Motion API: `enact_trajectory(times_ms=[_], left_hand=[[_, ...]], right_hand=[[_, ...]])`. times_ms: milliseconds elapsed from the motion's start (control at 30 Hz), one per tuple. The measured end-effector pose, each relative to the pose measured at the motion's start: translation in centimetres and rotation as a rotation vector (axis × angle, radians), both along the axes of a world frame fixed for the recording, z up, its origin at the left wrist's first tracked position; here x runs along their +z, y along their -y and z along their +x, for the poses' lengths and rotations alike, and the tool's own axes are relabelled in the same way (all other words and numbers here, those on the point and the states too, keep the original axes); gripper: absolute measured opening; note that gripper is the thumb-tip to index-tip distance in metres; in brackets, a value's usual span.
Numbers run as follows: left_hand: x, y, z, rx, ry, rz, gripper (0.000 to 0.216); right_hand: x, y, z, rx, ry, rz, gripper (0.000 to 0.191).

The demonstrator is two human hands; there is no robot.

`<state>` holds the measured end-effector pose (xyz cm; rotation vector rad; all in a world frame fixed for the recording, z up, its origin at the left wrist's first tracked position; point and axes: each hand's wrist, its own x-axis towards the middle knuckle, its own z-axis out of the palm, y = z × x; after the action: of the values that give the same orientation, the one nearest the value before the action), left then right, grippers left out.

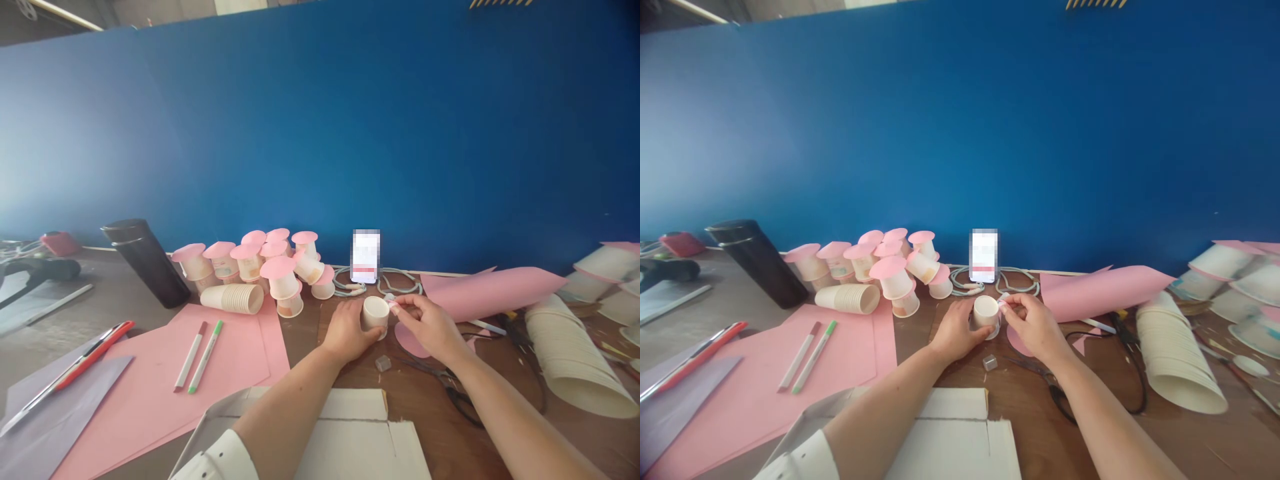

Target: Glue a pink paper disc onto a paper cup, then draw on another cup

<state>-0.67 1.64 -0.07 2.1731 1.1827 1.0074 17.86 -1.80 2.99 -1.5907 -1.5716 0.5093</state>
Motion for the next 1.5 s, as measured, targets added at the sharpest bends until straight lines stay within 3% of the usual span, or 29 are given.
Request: enact_trajectory(times_ms=[233, 533, 733, 867, 1233, 1500], left_hand=[[-0.1, 0.1, 0.1, -0.001, 0.011, 0.023, 0.056], [-0.2, 0.0, -0.4, -0.051, 0.014, 0.052, 0.064], [-0.7, 0.1, -0.1, 0.0, 0.053, -0.033, 0.098], [-0.8, 0.0, 0.4, 0.062, 0.043, -0.076, 0.116], [-1.1, -0.2, 0.2, -0.005, -0.01, 0.009, 0.085], [-1.1, 0.0, 0.1, -0.024, 0.005, -0.01, 0.095]], right_hand=[[0.7, -0.1, 0.1, 0.046, -0.214, -0.024, 0.037], [0.3, -0.1, 0.2, 0.057, -0.17, -0.05, 0.035], [0.3, 0.0, 0.6, -0.008, -0.226, -0.037, 0.037], [0.2, -0.1, 0.2, 0.024, -0.254, -0.019, 0.038], [-0.3, -0.3, 0.3, 0.103, -0.231, -0.068, 0.035], [0.4, 0.1, 0.1, 0.044, -0.29, -0.034, 0.038]])
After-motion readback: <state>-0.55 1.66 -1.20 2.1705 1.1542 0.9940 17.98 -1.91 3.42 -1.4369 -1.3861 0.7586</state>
